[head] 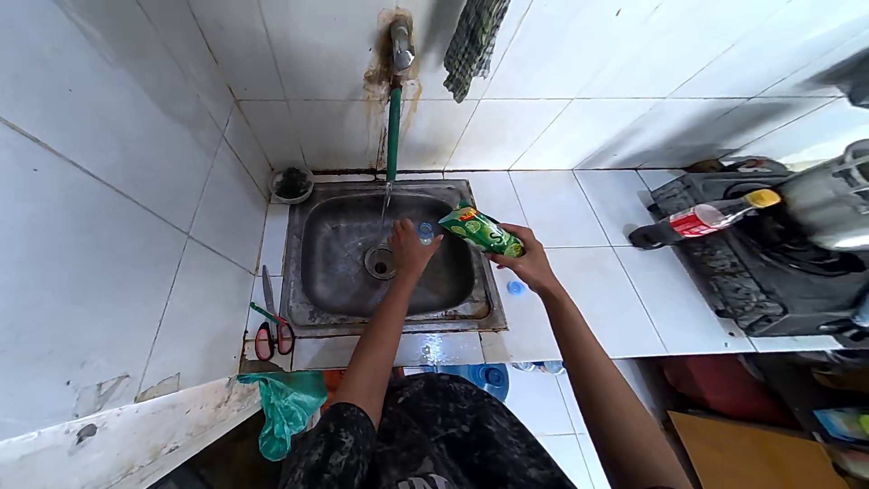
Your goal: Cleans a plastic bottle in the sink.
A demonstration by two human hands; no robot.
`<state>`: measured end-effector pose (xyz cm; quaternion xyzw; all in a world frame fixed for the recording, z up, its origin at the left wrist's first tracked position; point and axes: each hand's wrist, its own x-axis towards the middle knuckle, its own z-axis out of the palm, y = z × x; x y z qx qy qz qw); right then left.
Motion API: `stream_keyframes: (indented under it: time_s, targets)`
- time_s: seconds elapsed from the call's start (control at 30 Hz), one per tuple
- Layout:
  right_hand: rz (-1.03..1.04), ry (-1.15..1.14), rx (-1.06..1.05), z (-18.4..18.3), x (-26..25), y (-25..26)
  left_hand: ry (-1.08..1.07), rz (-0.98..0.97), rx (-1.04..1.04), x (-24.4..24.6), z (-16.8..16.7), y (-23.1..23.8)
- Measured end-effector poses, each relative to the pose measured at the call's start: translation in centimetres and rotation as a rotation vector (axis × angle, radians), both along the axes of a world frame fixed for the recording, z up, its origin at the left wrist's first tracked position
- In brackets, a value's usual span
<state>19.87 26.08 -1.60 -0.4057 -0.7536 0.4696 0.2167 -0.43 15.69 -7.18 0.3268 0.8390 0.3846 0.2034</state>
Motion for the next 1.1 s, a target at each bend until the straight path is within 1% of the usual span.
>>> stream_keyframes:
  time_s: [0.13,0.2,1.1]
  targets:
    - [0.043,-0.048,0.051,-0.1,0.1,0.1,-0.199,-0.071,0.18,-0.1,-0.9,0.0]
    - [0.06,-0.055,0.078,-0.1,0.2,0.1,-0.245,-0.119,0.207,-0.2,-0.8,0.1]
    - [0.074,-0.212,0.235,3.2,2.7,1.4,-0.196,-0.174,0.045,2.2,1.3,1.7]
